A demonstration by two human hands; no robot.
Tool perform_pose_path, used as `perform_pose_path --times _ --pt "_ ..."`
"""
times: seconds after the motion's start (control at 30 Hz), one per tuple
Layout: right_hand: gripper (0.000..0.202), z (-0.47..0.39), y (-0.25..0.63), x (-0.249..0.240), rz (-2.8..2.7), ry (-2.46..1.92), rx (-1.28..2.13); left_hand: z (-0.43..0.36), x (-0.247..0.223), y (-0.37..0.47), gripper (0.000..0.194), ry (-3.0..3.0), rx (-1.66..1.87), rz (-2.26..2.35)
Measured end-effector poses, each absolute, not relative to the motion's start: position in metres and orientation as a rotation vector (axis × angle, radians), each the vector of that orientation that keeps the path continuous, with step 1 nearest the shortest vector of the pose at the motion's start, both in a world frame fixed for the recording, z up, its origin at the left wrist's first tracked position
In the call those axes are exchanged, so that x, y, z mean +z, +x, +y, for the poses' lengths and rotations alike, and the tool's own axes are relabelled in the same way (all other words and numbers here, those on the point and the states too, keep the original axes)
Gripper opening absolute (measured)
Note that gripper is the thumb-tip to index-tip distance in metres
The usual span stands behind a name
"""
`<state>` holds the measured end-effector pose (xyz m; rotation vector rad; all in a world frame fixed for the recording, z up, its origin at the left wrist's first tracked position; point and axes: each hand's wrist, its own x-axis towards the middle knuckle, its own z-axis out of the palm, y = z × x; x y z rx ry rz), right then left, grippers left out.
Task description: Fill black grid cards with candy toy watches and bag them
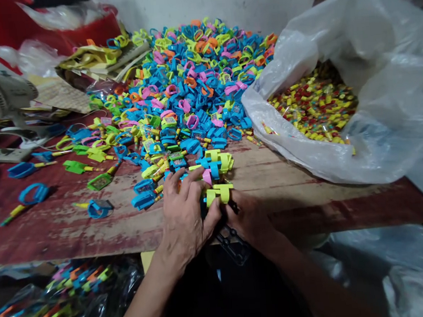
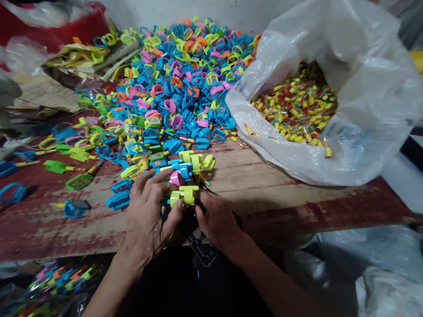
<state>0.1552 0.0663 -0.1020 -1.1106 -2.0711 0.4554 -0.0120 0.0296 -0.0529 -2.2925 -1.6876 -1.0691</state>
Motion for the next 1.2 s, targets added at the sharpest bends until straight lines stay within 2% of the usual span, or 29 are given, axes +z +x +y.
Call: perform_pose_path --times 0.17,0.4,0.6,0.83,1.13,1.2 --pt "0.015 0.067 0.147 -0.103 -2.103 -1.145 0.389 0.028 -0.054 -0.01 0.021 -2.248 -1.14 -1.734" --pt "0.016 0.066 0.144 -0.104 -2.054 -1.169 0.367 0.025 -0.036 -0.001 0.041 -2.231 -1.111 -1.856" --pt "0.018 0.066 0.142 -0.111 -2.046 -1.05 0.275 0.034 -0.034 0.001 0.041 -2.188 -1.157 -1.877" --pt "0.014 0.071 0.144 -0.107 -2.036 -0.969 0.392 0.041 -0.042 0.002 0.022 -2.146 -1.274 -1.904" --pt "0.019 0.069 0.148 -0.105 -2.085 -1.084 0.513 0.038 -0.036 0.001 0.021 -2.178 -1.183 -1.953" --pt "0.021 0.07 0.161 -0.1 -2.106 -1.113 0.443 0.036 -0.03 -0.002 0.03 -2.176 -1.197 -1.916"
